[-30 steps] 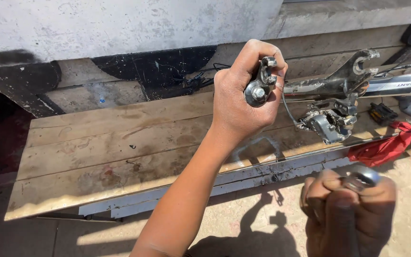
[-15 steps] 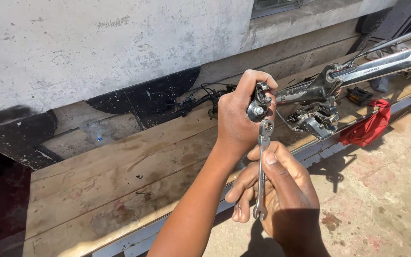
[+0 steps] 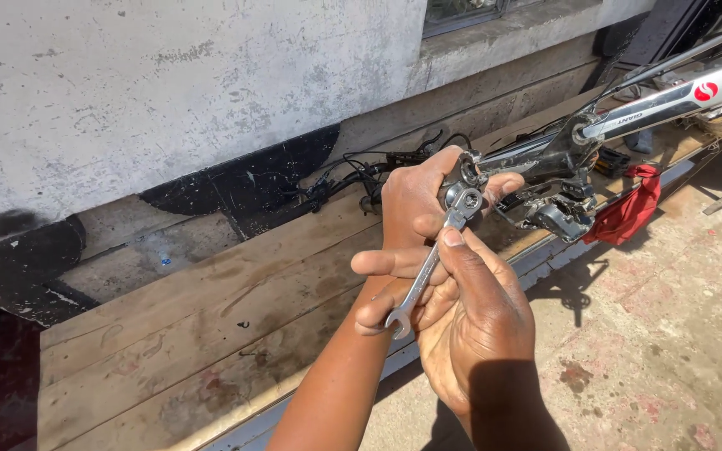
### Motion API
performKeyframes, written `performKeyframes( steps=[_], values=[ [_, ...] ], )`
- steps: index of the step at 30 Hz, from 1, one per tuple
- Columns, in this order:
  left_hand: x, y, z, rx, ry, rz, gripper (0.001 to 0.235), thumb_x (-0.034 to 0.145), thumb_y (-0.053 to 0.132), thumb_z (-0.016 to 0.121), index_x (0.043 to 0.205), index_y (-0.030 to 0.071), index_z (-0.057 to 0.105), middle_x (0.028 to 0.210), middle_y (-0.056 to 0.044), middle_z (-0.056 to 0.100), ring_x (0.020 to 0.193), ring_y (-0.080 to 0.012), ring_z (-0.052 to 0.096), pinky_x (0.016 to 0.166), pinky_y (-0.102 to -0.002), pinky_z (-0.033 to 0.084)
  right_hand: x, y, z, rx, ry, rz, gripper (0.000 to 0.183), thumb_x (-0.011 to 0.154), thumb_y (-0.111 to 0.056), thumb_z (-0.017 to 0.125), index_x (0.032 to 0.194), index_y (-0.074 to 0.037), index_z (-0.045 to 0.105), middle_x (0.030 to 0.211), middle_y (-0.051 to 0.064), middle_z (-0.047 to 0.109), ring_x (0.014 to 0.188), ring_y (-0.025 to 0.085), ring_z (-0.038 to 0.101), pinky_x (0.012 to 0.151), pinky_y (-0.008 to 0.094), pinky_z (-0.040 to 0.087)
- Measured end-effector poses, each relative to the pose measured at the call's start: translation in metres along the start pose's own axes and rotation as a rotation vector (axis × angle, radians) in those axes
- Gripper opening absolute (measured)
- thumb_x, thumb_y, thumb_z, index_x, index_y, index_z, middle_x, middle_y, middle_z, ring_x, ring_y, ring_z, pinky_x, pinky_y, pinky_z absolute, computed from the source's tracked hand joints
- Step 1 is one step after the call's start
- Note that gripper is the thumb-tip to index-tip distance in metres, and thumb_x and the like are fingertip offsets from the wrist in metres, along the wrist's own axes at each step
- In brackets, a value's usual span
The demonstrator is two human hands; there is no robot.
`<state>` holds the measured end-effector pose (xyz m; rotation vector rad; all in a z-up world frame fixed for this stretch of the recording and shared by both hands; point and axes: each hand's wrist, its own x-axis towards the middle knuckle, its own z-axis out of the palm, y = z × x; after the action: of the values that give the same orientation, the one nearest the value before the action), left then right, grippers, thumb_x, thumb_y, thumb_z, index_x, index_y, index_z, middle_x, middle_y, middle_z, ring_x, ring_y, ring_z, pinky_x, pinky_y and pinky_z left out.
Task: The person uses a multi-tool to tighten a bolt on a bicycle pedal. They then wipe the bicycle frame with a cloth and use a wrench to tighten a bolt on the handlebar stem.
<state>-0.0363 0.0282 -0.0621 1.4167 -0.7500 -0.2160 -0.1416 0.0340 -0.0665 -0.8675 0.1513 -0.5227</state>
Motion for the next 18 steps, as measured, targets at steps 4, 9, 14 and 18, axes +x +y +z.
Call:
performKeyframes(
  steps=[4,9,14,18],
  values=[
    [0.044,-0.085,-0.002,-0.396,-0.450,-0.122,0.062,0.073,0.026,0.089,0.096,0.001,0.037,0.089,-0.001,0.048,0.087,-0.0116,0.042,0.070,-0.030,0.032,0.002,0.008,0.001,0.125,-0.038,-0.010,0.030,0.095,-0.026,0.048,0.111,0.000,0.053,0.107,0.042,0.069,0.069,0.046,0.071,0.056,0.048,0.060],
    [-0.002,-0.004,0.004,0.249,0.057,0.078,0.055,0.085,0.040,0.071,0.065,0.021,0.024,0.063,0.011,0.024,0.066,-0.0086,0.023,0.054,-0.033,0.021,-0.001,0.001,-0.003,0.155,-0.067,0.026,0.033,0.099,-0.026,0.045,0.116,0.000,0.057,0.108,0.037,0.070,0.075,0.042,0.072,0.061,0.045,0.059],
    [0.010,-0.038,0.008,0.363,0.204,0.672,0.047,0.088,0.042,0.057,0.066,0.014,0.026,0.053,0.003,0.023,0.049,-0.0131,0.021,0.044,-0.033,0.022,-0.006,0.005,-0.065,-0.566,-0.229,-0.575,0.030,0.097,-0.027,0.053,0.087,-0.001,0.064,0.095,0.018,0.066,0.093,0.029,0.069,0.081,0.041,0.058],
    [0.012,-0.038,0.007,0.395,0.185,0.644,0.045,0.087,0.041,0.060,0.065,0.015,0.031,0.053,0.001,0.026,0.051,-0.0215,0.020,0.044,-0.035,0.024,-0.034,0.022,-0.109,-0.611,0.463,-0.570,0.028,0.087,-0.019,0.056,0.086,0.007,0.067,0.064,0.016,0.057,0.064,0.023,0.054,0.069,0.029,0.040]
  ],
)
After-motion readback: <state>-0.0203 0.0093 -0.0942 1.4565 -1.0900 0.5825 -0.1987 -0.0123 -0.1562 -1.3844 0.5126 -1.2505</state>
